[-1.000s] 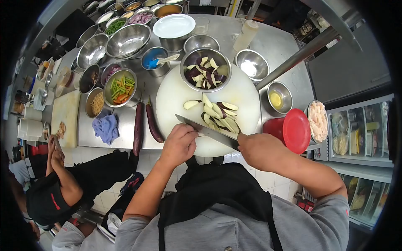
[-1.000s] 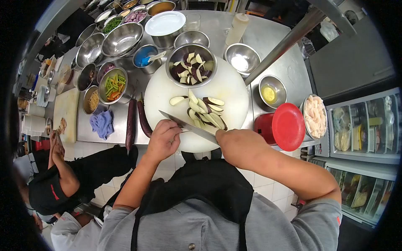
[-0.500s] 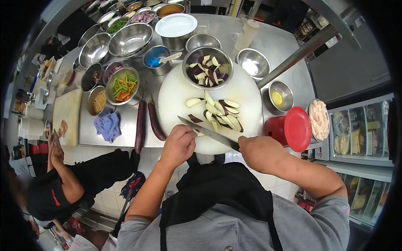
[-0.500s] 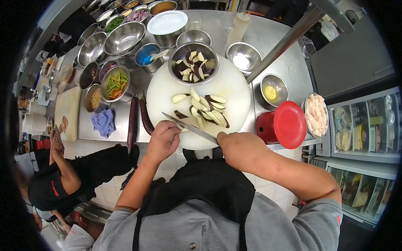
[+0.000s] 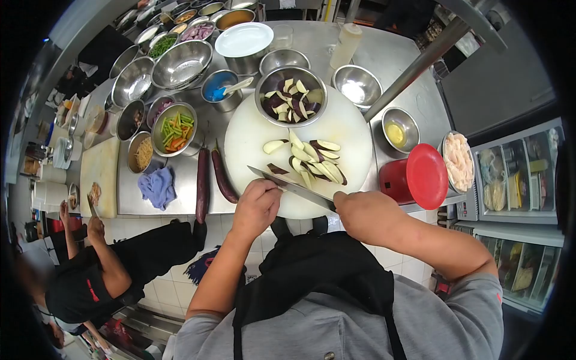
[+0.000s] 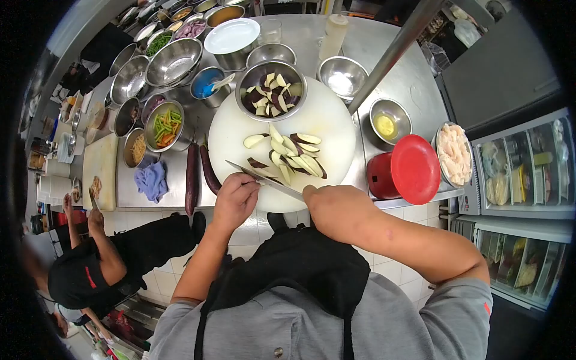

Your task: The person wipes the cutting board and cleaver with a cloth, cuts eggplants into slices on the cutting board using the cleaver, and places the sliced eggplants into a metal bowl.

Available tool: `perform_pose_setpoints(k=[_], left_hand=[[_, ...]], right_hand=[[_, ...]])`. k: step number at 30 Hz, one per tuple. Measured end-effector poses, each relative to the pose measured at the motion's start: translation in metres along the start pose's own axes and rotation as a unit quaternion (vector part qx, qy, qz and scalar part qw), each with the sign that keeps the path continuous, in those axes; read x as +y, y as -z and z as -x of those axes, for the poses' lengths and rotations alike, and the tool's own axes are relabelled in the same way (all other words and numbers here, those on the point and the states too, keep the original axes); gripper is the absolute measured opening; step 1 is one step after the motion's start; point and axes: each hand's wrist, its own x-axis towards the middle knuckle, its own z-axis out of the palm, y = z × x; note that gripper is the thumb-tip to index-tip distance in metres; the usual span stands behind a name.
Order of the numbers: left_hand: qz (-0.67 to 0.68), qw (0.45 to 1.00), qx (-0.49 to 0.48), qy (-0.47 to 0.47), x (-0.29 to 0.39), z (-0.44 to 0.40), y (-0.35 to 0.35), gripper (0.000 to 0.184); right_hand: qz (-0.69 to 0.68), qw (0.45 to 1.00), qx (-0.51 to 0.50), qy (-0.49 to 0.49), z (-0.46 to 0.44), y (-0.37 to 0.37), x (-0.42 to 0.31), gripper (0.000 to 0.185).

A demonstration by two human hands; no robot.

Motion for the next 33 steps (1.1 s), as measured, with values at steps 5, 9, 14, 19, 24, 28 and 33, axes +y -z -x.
perform_pose_setpoints(k=[5,9,14,19,24,28,33], left_hand=[[-0.011,1.000,-0.006,-0.009,0.004,-0.003,0.002,0.019],[0.005,0.996,0.094,-0.004,0.018,-0.011,0.027,0.020],[0.028,0.995,0.014,0.090,0.036,-0.053,0.037,0.033],[-0.038,0.943,-0.322,0.078,0.028,-0.080,-0.007,0.082],[0.049,0.965,-0.225,0.121,-0.003,-0.094,-0.019,0.062],[0.234,0.934,-0.029,0.269,-0.020,-0.091,0.007,0.033],[-0.025,0.997,-0.025,0.062,0.013,-0.070,-0.034,0.040]], right_hand=[[-0.041,0.995,0.081,0.048,-0.021,-0.024,0.012,0.015],[0.017,0.990,0.131,0.048,0.014,-0.003,0.015,0.021],[0.111,0.958,0.249,0.092,0.042,-0.017,0.032,0.041],[0.160,0.934,0.294,0.127,0.044,-0.040,0.033,0.046],[0.128,0.938,0.301,0.116,0.072,-0.046,0.031,0.042],[-0.078,0.935,0.343,0.046,0.092,-0.067,0.053,0.019],[-0.621,0.750,0.164,-0.158,0.066,-0.086,0.094,0.024]])
